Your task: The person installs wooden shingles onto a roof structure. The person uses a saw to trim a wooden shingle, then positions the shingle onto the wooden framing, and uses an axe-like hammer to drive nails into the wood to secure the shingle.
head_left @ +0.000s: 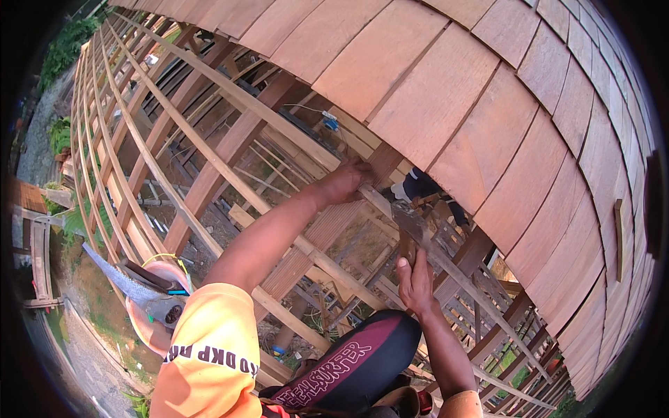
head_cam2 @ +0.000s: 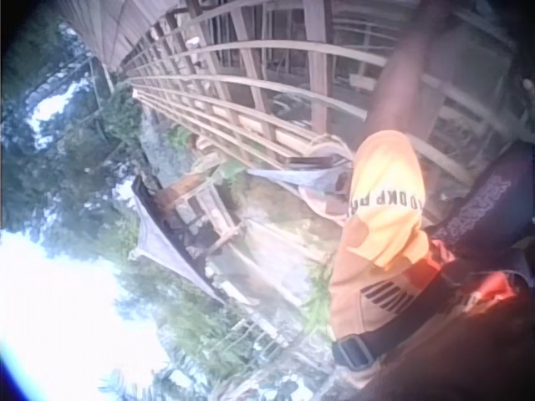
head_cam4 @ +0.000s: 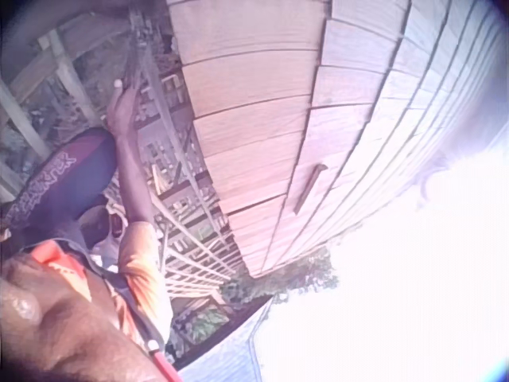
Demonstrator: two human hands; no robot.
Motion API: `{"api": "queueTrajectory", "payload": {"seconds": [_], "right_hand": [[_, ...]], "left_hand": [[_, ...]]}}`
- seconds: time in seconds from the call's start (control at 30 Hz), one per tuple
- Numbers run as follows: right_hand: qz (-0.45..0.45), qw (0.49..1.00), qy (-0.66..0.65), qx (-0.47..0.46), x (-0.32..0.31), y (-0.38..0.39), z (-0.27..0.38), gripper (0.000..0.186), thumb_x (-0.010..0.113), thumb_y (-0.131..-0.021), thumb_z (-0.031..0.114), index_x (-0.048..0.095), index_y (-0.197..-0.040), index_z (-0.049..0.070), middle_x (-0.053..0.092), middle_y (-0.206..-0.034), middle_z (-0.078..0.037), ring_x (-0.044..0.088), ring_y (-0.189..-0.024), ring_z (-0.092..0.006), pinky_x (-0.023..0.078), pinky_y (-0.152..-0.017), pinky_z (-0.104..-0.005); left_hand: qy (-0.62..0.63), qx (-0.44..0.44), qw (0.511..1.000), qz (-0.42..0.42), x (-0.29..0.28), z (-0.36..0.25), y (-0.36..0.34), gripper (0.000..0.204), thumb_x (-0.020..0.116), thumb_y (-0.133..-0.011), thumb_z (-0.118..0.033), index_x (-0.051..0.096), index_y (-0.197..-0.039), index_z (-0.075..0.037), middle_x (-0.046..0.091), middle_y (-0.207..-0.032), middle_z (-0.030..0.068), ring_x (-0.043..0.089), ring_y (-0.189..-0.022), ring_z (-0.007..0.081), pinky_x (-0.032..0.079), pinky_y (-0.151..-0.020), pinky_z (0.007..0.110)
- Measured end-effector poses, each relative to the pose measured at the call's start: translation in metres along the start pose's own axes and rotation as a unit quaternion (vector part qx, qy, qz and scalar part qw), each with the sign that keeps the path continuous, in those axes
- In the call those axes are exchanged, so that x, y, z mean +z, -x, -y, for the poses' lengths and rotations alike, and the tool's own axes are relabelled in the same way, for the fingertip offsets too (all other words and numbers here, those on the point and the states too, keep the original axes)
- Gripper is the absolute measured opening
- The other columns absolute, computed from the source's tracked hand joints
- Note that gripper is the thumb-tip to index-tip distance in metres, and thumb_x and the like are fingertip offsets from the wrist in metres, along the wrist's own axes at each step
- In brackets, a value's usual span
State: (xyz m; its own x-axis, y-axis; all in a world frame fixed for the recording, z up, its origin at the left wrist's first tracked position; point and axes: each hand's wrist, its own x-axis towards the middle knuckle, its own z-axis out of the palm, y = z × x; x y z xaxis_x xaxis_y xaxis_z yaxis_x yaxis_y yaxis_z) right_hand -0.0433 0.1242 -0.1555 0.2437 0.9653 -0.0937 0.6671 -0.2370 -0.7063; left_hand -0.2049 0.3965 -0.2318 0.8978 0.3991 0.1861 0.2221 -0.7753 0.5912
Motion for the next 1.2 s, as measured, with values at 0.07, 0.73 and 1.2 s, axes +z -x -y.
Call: {"api": "queueTrajectory", "payload": {"seconds": [0.07,0.73,1.2], "right_hand": [[-0.027,0.99,-0.086,-0.105,0.006,-0.006,0.003,0.034,0.056,-0.098,0.023,0.045,-0.121,-0.001,0.063,-0.088,-0.027,0.064,-0.085,-0.0491,0.049,-0.073,-0.0514],[-0.025,0.999,-0.026,0.019,0.03,-0.029,0.008,0.043,0.054,-0.102,0.026,0.043,-0.132,-0.002,0.058,-0.1,-0.026,0.062,-0.082,-0.0282,0.048,-0.064,-0.0451],[-0.09,0.969,-0.164,-0.164,0.04,-0.014,0.015,0.038,0.052,-0.103,0.03,0.047,-0.122,-0.003,0.061,-0.102,-0.026,0.063,-0.086,-0.0375,0.05,-0.07,-0.0476]], "left_hand": [[-0.016,0.023,0.999,-0.016,0.002,0.002,-0.003,0.041,0.078,-0.069,-0.007,0.065,-0.108,-0.007,0.059,-0.117,0.0126,0.049,-0.119,0.0355,0.037,-0.109,0.045],[-0.005,-0.007,1.0,-0.002,-0.003,0.001,0.002,0.046,0.078,-0.066,-0.008,0.066,-0.11,-0.005,0.061,-0.122,0.0101,0.049,-0.124,0.035,0.039,-0.108,0.046],[-0.045,0.005,0.998,-0.036,0.005,0.001,0.002,0.052,0.077,-0.068,-0.012,0.066,-0.119,-0.006,0.057,-0.133,0.0111,0.049,-0.125,0.0337,0.039,-0.109,0.049]]}}
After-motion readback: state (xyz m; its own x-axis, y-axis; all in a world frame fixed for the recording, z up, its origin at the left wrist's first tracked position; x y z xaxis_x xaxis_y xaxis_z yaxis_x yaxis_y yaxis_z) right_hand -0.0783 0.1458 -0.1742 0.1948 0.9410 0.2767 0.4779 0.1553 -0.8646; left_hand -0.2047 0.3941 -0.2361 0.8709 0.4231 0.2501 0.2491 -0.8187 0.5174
